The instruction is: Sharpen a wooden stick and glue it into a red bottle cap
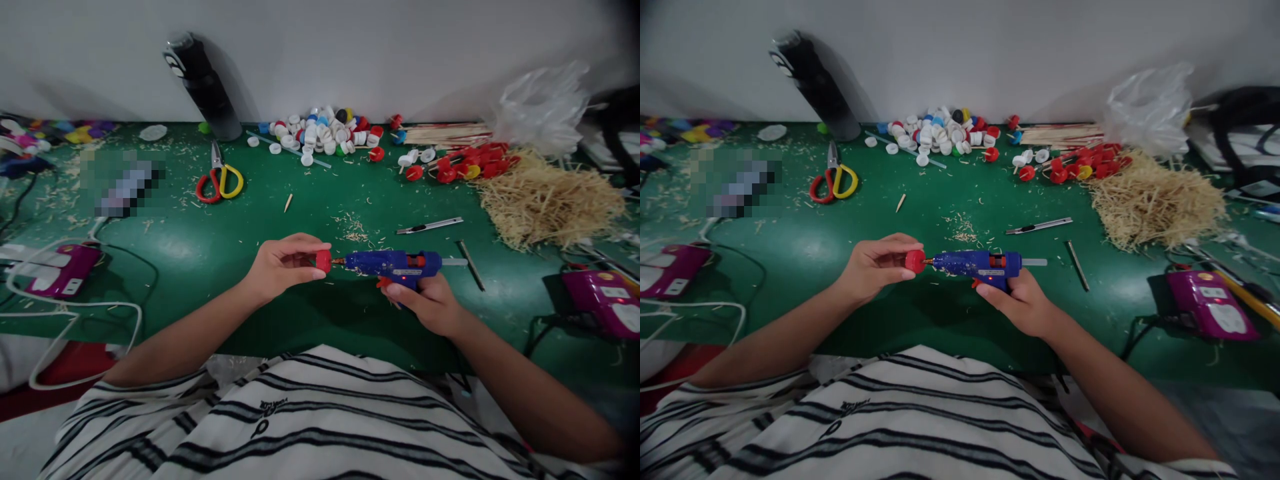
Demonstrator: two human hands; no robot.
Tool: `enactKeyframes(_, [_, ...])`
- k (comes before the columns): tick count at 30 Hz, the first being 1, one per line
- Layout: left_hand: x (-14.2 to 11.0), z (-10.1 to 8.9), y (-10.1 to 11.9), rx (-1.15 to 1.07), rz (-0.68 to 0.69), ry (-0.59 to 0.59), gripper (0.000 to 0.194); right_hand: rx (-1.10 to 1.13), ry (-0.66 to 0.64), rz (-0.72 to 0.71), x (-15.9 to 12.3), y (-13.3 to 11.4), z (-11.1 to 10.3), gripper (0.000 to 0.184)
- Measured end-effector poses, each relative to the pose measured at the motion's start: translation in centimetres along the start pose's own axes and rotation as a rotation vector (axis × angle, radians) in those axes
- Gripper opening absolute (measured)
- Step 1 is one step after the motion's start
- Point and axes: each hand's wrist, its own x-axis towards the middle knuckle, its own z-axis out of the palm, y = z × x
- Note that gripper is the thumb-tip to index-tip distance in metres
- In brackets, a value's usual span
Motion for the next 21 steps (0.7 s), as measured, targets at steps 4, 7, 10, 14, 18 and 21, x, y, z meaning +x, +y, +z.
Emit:
enactKeyframes(4, [0.01,-0.05,-0.22,-0.002,0.003,0.011,0.042,-0.043,0.013,-0.012,0.05,0.07,-0.02,0.042])
enactKeyframes(7, [-0.02,-0.03,-0.22,0.009,-0.010,0.030,0.042,-0.035,0.005,-0.028,0.04,0.32,-0.03,0.040])
enactKeyframes(10, [-0.02,0.04,-0.05,0.029,-0.028,0.048,0.042,-0.017,0.001,-0.016,0.02,0.46,0.01,0.040])
enactKeyframes(14, [0.01,0.11,0.13,0.036,-0.025,0.045,0.043,-0.010,-0.015,-0.015,0.03,0.42,0.08,0.040])
enactKeyframes(18, [0.00,0.06,0.12,0.036,-0.044,0.050,0.043,-0.002,-0.039,-0.013,0.05,0.36,0.01,0.040])
enactKeyframes(21, [0.00,-0.01,0.11,0.042,-0.038,0.041,0.043,0.007,-0.035,-0.023,0.06,0.44,-0.04,0.039])
